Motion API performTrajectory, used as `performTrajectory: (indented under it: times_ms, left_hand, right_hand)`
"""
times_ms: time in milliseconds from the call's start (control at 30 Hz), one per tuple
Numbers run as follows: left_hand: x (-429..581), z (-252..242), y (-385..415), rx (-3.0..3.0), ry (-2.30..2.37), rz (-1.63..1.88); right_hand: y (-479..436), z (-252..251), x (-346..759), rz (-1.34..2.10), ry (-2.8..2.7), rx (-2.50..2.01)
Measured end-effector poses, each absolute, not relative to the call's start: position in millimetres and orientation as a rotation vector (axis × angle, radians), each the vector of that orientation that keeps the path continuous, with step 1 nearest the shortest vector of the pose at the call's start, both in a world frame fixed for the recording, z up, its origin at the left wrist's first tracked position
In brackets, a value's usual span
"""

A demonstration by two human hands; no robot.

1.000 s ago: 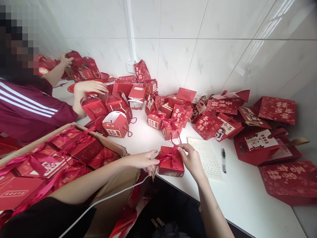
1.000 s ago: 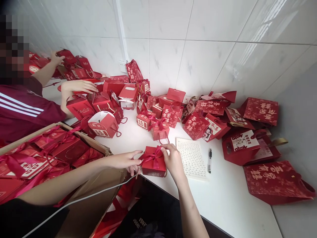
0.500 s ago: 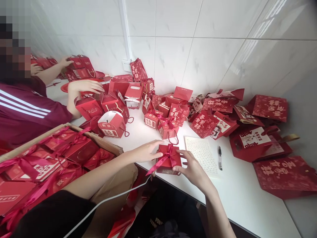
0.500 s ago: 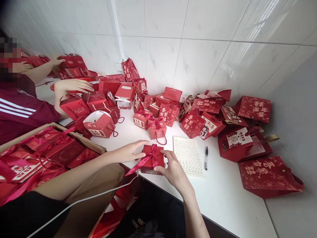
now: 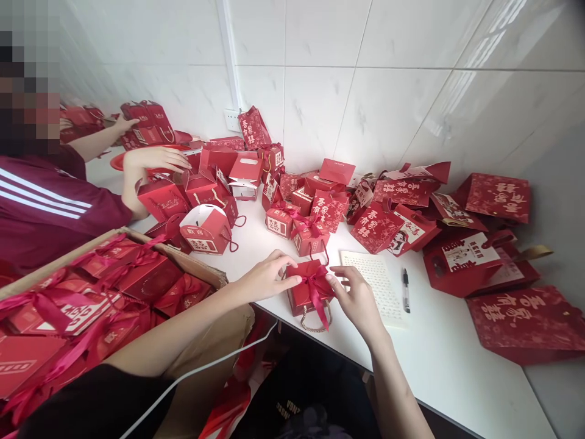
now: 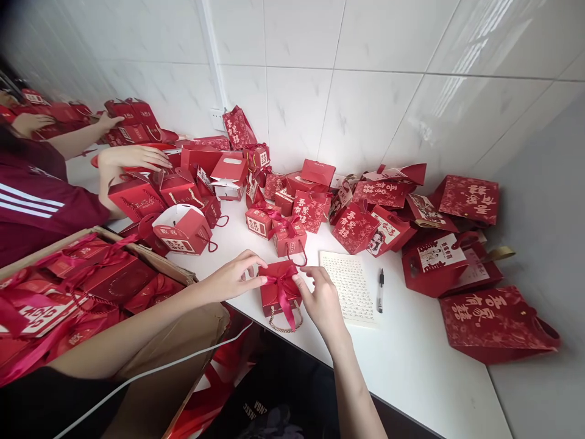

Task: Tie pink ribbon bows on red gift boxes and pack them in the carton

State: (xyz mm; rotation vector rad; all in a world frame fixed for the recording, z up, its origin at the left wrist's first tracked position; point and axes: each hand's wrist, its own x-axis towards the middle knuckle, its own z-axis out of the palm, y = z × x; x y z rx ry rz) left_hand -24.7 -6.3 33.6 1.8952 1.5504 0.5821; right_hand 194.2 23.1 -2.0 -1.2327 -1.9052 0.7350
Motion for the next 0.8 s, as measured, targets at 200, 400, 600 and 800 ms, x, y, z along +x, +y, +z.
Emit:
performTrajectory:
  times_ms: [200,400,600,800]
  left_hand:
    - [-19.2,36.6,-5.7,1.876,1.581,0.584]
    - [-21.6,25.3,-1.5,1.787,1.507,0.629]
    - [-23.8,18.7,5.7,1.658,1.449,0.649]
    - [-22.7,22.1,4.1,1.471,1.385,0.601]
  right_hand:
    - [8.0,-2.9,182.0,0.364,-2.119,-0.987]
    - [-14.2,-11.8,181.9,0.093,-2.083,-1.089]
    - [-29.0,-23.4,186.3,0.130,-2.051,-1.253]
    - [-30.3,-30.1,184.9,0.528,-2.037,-1.325]
